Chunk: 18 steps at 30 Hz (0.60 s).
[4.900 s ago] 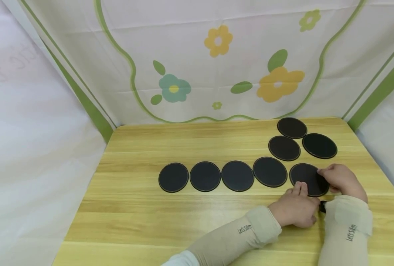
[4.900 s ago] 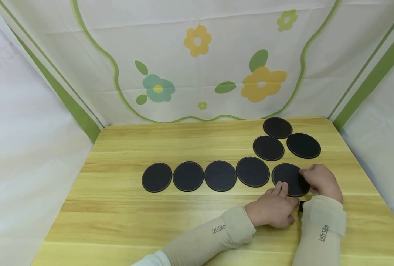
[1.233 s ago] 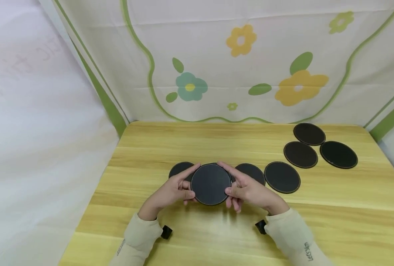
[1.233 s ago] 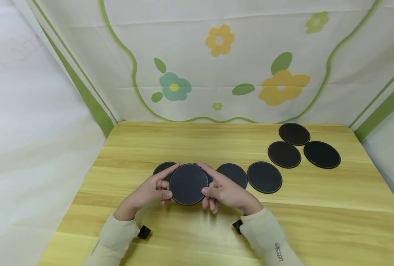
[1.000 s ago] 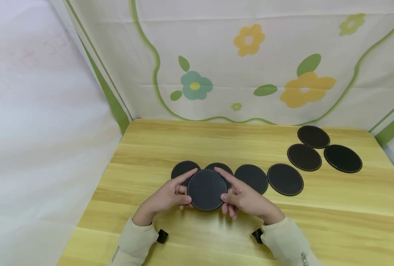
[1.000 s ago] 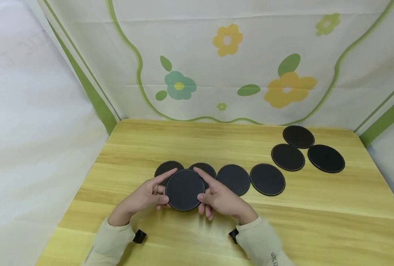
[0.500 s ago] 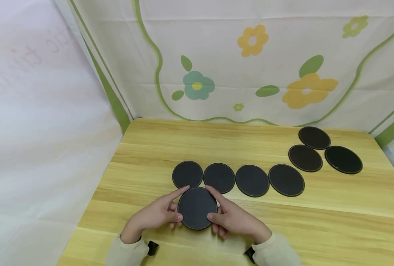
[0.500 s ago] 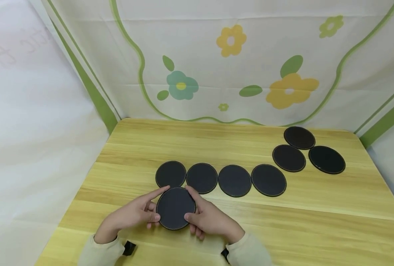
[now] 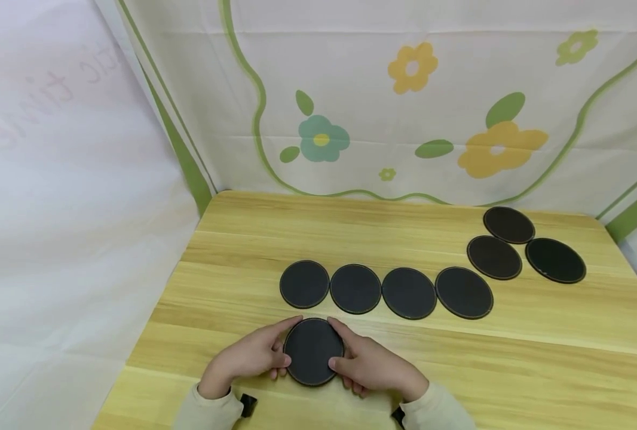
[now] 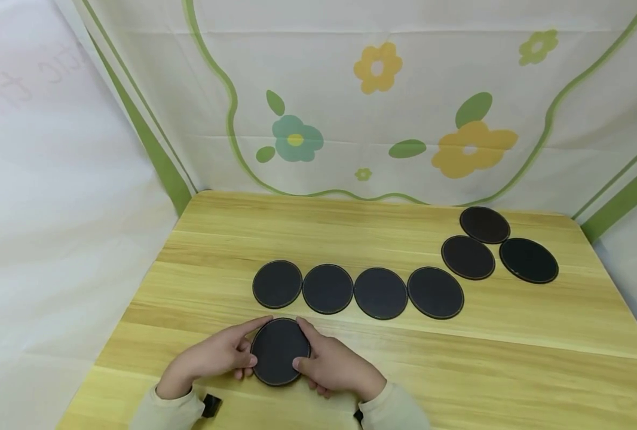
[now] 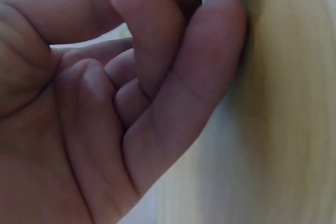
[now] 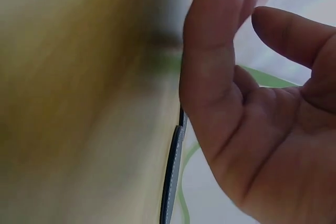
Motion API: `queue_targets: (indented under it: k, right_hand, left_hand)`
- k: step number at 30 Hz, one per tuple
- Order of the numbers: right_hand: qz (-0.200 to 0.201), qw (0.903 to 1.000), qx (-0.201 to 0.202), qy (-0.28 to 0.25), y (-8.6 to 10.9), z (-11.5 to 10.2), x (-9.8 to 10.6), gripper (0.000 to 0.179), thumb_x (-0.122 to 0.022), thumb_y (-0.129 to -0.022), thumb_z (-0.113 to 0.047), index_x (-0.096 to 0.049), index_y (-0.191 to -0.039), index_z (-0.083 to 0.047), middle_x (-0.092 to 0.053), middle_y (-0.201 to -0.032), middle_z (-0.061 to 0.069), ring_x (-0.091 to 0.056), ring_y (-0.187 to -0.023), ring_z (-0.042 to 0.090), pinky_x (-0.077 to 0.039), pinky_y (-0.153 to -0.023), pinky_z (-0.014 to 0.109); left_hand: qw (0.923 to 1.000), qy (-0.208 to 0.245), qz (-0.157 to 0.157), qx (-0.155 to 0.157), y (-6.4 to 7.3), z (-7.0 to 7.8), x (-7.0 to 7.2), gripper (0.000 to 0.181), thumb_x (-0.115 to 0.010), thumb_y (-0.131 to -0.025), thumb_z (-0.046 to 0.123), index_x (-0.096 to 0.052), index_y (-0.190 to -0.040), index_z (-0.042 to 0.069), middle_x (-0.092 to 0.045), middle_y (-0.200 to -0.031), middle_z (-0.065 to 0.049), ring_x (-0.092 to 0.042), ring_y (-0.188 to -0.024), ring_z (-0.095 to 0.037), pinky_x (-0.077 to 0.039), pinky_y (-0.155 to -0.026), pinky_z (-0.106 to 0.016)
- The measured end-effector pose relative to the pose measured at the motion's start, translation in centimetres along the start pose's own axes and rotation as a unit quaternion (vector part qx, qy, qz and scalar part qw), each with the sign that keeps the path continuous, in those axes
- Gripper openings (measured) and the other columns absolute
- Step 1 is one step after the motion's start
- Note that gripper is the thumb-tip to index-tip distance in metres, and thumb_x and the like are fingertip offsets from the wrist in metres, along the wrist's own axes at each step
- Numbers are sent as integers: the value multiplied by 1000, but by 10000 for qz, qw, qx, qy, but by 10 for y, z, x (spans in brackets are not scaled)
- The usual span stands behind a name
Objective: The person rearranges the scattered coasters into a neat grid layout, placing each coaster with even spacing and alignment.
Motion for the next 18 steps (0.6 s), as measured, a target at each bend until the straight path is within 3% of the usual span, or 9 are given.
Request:
queue_targets:
  k: [6, 10, 12, 15, 18]
  right_hand:
    - [-140, 9996, 116, 194, -2, 1, -4, 72, -61, -102, -18, -22, -161, -9, -56, -60, 2, -49, -45, 13, -41, -44, 24]
    - [57, 9977, 124, 669, -2, 2, -1, 72, -61, -102, -20, -22, -162, -10, -53, -58, -3, -48, -43, 10, -40, -45, 24]
    - [327, 9925, 208, 1159, -1, 0, 3, 70, -61, -102, -21, -25, -161, -9, -50, -59, -6, -45, -45, 8, -39, -48, 25]
    - [752, 9767, 393, 1970, -1, -5, 8, 64, -63, -101, -22, -35, -157, -6, -50, -64, -8, -44, -51, 6, -40, -54, 26]
    - [810, 9715, 535, 2162, -1, -12, 8, 58, -64, -100, -21, -44, -151, -3, -53, -72, -8, -47, -59, 6, -41, -60, 28]
  left_hand:
    - [9983, -455, 366, 75, 1, -2, 5, 67, -52, -95, -11, -33, -157, 4, -63, -65, -8, -57, -54, -16, -51, -52, -29]
    - [9964, -644, 540, 130, 3, -2, 9, 64, -50, -96, -10, -35, -157, 5, -63, -65, -6, -55, -52, -16, -50, -52, -30]
    - [9960, -673, 574, 148, 3, -2, 10, 62, -51, -98, -7, -36, -156, 4, -63, -65, -6, -55, -52, -16, -50, -52, -30]
    - [9950, -770, 616, 145, 3, 0, 10, 59, -53, -99, -3, -37, -156, 3, -63, -65, -5, -55, -51, -16, -50, -52, -30]
    - [9941, -866, 640, 146, 2, 2, 10, 58, -54, -99, 0, -39, -154, 3, -63, -66, -4, -55, -51, -16, -49, -52, -30]
Point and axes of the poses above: each hand's wrist, its own y-axis away from the middle knuckle, its own x-axis out of the back of the hand, z = x × y, the point moved 5 cm from there along -y, towards the middle knuckle
